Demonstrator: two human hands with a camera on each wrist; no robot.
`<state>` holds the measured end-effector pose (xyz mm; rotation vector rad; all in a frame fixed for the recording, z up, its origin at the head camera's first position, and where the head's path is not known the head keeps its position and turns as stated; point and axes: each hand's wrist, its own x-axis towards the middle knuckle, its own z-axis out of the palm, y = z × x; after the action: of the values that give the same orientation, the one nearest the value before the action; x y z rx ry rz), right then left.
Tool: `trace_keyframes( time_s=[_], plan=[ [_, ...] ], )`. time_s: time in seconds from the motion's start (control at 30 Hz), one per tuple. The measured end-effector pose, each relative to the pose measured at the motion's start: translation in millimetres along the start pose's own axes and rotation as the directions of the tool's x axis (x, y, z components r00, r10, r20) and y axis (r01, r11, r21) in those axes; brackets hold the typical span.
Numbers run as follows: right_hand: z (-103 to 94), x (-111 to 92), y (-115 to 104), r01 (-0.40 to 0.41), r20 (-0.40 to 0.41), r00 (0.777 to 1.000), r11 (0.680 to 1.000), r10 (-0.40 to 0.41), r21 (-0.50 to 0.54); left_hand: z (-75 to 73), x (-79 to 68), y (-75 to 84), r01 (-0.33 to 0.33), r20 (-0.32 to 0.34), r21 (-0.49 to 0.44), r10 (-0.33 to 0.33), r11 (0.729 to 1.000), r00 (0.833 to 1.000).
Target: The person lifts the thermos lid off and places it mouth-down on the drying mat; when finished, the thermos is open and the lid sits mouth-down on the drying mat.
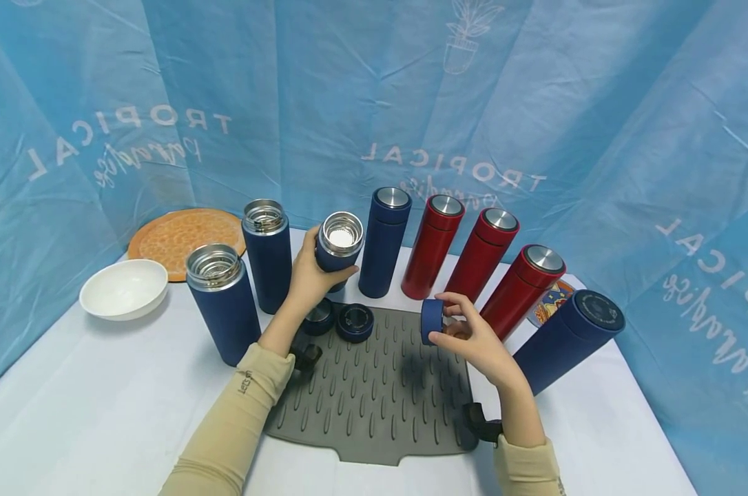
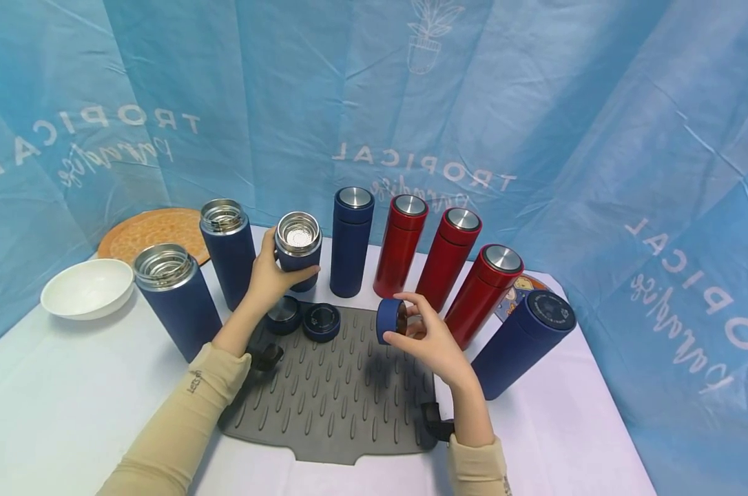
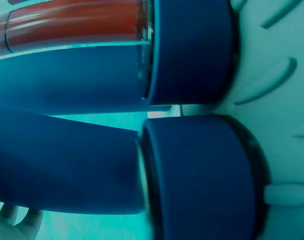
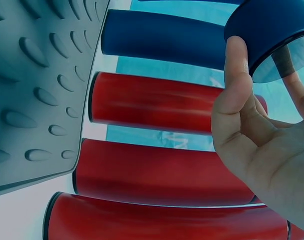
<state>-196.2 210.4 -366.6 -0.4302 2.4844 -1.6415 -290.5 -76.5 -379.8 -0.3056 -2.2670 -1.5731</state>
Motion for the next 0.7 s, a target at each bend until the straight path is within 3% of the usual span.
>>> trace_keyframes(
  time_s=[0.43, 0.7],
  plan=[
    [2.0, 0.6, 0.3, 0.003, 0.013, 1.0, 1.0, -0.003, 0.002, 2.5, 4.5, -13.5, 0.045, -0.007, 0.0, -0.045, 0.999, 0.999],
    [4.0, -0.5, -3.4, 0.003, 0.023, 1.0, 1.0, -0.004, 0.015, 3.8, 10.1, -13.7, 0.115, -0.018, 0.006, -0.115, 0.993, 0.993]
  ],
)
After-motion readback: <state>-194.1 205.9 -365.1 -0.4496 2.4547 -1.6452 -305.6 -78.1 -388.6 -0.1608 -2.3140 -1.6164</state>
